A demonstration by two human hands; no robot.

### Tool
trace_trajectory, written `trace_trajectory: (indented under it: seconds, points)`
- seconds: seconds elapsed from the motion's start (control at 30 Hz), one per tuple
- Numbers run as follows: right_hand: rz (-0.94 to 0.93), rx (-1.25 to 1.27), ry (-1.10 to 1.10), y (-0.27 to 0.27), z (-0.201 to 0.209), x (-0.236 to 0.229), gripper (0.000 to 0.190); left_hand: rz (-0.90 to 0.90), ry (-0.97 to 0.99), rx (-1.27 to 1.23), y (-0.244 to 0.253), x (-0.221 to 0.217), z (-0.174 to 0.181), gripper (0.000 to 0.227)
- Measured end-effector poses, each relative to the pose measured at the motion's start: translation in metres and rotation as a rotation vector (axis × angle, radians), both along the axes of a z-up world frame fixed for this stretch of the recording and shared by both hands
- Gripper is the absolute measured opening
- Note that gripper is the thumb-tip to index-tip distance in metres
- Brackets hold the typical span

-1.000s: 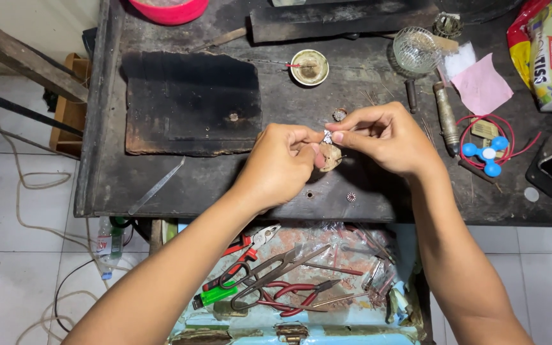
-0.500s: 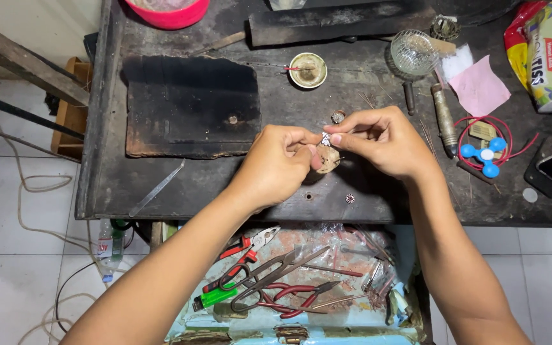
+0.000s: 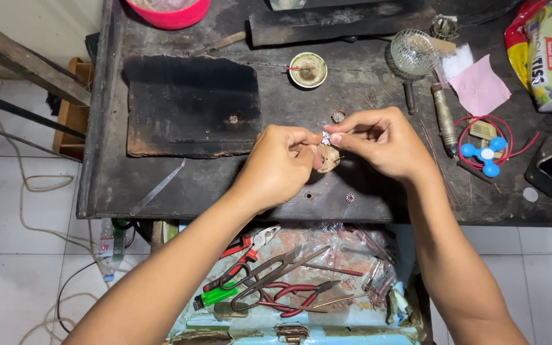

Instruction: Using a fine-tipped tool to adjust and set small stones into a circular jewelry piece on a workbench.

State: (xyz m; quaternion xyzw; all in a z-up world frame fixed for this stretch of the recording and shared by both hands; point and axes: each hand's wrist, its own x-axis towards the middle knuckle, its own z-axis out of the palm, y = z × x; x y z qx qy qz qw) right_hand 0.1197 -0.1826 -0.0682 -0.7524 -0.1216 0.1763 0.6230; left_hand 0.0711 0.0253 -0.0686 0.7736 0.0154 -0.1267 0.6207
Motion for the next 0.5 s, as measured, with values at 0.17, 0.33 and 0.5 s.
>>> trace_trajectory:
  seconds: [0.17, 0.33, 0.5]
  points:
    - [-0.009, 0.01, 0.0, 0.0023, 0.0024, -0.0018, 0.016, 0.029, 0.008, -0.049, -0.0026, -0.0033, -0.0006, 0.026]
    - [-0.02, 0.013, -0.01, 0.0029, 0.0027, -0.0038, 0.016, 0.045, 0.018, -0.1, -0.0045, -0.0045, -0.0057, 0.027]
    - [-0.025, 0.019, -0.009, 0.0027, 0.0003, -0.0036, 0.015, 0.053, 0.0, -0.088, -0.0043, -0.0042, -0.003, 0.027]
